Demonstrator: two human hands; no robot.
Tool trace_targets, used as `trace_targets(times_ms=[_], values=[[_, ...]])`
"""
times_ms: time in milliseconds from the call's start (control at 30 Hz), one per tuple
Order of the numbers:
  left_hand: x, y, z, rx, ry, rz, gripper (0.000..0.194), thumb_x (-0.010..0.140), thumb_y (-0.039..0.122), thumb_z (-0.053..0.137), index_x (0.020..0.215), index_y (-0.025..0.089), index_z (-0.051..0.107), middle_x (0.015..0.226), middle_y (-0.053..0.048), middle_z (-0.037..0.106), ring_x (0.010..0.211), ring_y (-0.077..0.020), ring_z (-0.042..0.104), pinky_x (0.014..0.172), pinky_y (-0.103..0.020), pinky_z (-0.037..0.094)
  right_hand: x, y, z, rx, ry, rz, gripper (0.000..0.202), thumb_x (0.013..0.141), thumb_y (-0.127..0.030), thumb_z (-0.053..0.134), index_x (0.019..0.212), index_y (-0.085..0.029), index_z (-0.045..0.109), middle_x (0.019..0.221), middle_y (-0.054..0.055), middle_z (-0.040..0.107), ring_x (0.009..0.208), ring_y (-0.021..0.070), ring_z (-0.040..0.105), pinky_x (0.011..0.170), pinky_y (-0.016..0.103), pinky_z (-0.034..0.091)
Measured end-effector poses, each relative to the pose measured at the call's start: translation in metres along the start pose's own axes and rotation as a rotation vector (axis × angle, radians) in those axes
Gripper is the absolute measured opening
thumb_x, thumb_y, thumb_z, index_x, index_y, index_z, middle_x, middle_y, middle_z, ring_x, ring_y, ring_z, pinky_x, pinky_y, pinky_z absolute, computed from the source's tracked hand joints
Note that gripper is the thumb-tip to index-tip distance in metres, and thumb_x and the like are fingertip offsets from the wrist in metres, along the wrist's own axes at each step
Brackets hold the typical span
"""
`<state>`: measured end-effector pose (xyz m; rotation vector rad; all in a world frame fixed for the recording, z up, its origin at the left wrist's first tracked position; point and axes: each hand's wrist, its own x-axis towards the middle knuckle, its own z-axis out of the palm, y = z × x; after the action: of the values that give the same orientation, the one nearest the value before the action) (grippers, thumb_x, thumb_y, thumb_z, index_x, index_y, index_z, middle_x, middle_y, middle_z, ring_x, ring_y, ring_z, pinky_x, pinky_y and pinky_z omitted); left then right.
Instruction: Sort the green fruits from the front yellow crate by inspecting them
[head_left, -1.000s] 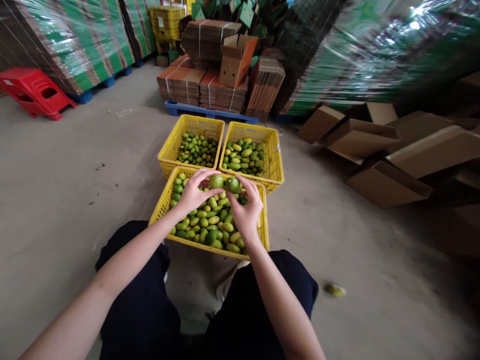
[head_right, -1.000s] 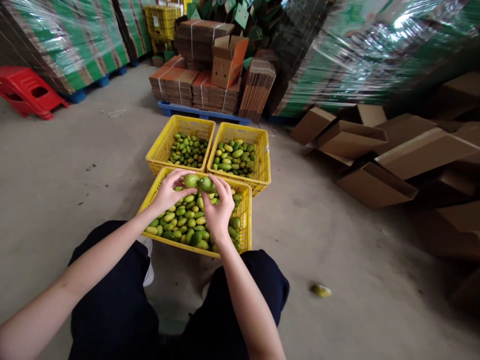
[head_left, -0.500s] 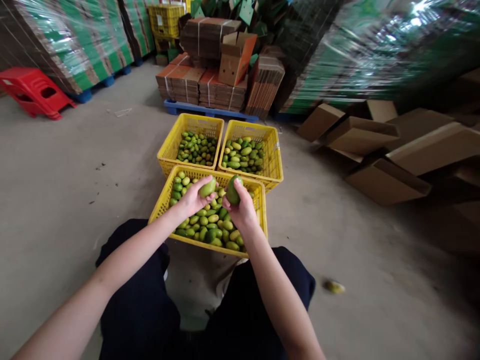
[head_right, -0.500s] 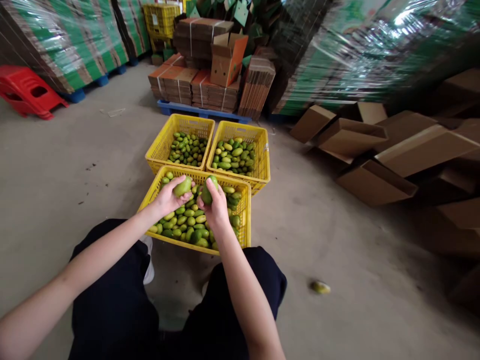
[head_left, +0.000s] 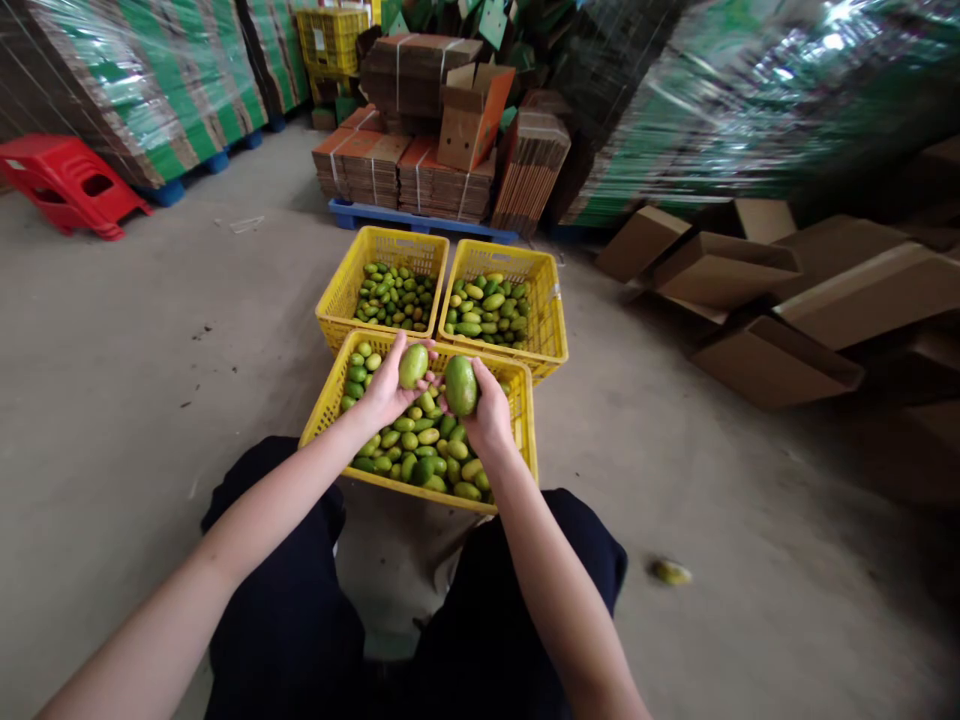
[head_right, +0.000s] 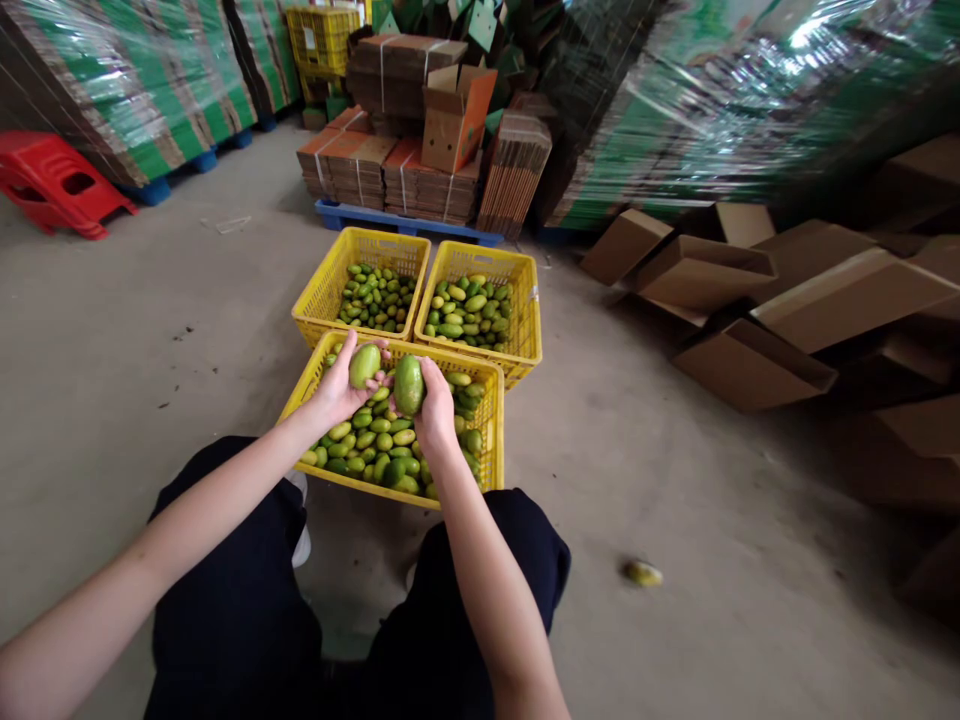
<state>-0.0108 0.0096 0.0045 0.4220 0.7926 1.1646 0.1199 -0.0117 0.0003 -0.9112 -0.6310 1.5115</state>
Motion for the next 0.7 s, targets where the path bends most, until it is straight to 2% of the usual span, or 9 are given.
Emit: trace_targets(times_ms=[67,133,233,367,467,567,633,700], values=[[-0.002,0.001,0.000,0.051,0.002,0.041,0.018,0.074,0.027,0.076,0.081,0.017,0.063,0.076,0.001,0.064,0.046,-0.0033,0.051,0.036,-0.013,0.034,-0.001,-0.002,0.001,0.030,-0.049,0.014,0.028,0.075,-0.048,0.067,0.074,-0.022,0.056,0.069,-0.001,0.066,0.060,0.0156,0.063,0.044,0.025,0.045],[-0.003,0.002,0.001,0.098,0.025,0.070,0.021,0.068,0.018,0.078,0.077,0.017,0.059,0.075,0.003,0.062,0.044,-0.0015,0.048,0.035,-0.012,0.032,-0.001,-0.005,0.001,0.031,-0.104,0.020,0.025,0.072,-0.041,0.071,0.076,-0.021,0.056,0.067,-0.004,0.064,0.048,0.0112,0.056,0.037,0.022,0.036],[-0.003,0.004,0.001,0.108,0.064,0.063,0.016,0.073,0.026,0.072,0.075,0.015,0.060,0.072,0.001,0.063,0.045,-0.0032,0.051,0.039,-0.014,0.039,0.002,-0.009,0.001,0.009,-0.215,0.101,0.023,0.072,-0.037,0.071,0.081,-0.019,0.060,0.061,-0.004,0.061,0.041,0.0094,0.051,0.033,0.021,0.030],[0.002,0.013,0.000,0.071,0.041,0.129,0.015,0.076,0.029,0.061,0.072,0.015,0.064,0.065,-0.001,0.063,0.047,-0.0064,0.053,0.041,-0.017,0.041,0.006,-0.014,0.004,0.084,-0.303,0.205,0.031,0.080,-0.044,0.061,0.089,-0.015,0.065,0.063,0.000,0.064,0.043,0.0105,0.052,0.034,0.022,0.035],[0.004,0.025,-0.001,-0.001,-0.046,0.202,0.017,0.073,0.028,0.058,0.081,0.016,0.068,0.071,-0.001,0.067,0.045,-0.0050,0.048,0.040,-0.017,0.037,0.004,-0.024,0.006,0.152,-0.301,0.119,0.032,0.083,-0.044,0.057,0.101,-0.018,0.066,0.075,0.001,0.069,0.042,0.0081,0.047,0.035,0.021,0.035],[0.003,0.029,0.002,-0.101,-0.112,0.203,0.025,0.075,0.027,0.056,0.095,0.019,0.069,0.082,-0.002,0.070,0.046,-0.0047,0.046,0.043,-0.017,0.039,0.002,-0.036,0.006,0.194,-0.257,0.008,0.030,0.086,-0.044,0.053,0.103,-0.023,0.066,0.092,0.002,0.071,0.047,0.0079,0.050,0.035,0.019,0.036],[0.003,0.026,0.006,-0.153,-0.107,0.176,0.026,0.079,0.030,0.054,0.097,0.019,0.069,0.083,-0.004,0.071,0.056,-0.0083,0.055,0.052,-0.020,0.047,0.005,-0.041,0.006,0.212,-0.212,-0.014,0.031,0.088,-0.047,0.050,0.101,-0.023,0.066,0.097,0.002,0.071,0.055,0.0095,0.057,0.041,0.020,0.044],[0.004,0.019,0.010,-0.185,-0.083,0.158,0.029,0.083,0.037,0.051,0.097,0.018,0.068,0.089,-0.007,0.071,0.077,-0.0151,0.065,0.067,-0.026,0.053,0.011,-0.040,0.008,0.262,-0.164,-0.010,0.032,0.088,-0.049,0.050,0.100,-0.024,0.065,0.097,0.002,0.072,0.067,0.0124,0.064,0.055,0.024,0.054]])
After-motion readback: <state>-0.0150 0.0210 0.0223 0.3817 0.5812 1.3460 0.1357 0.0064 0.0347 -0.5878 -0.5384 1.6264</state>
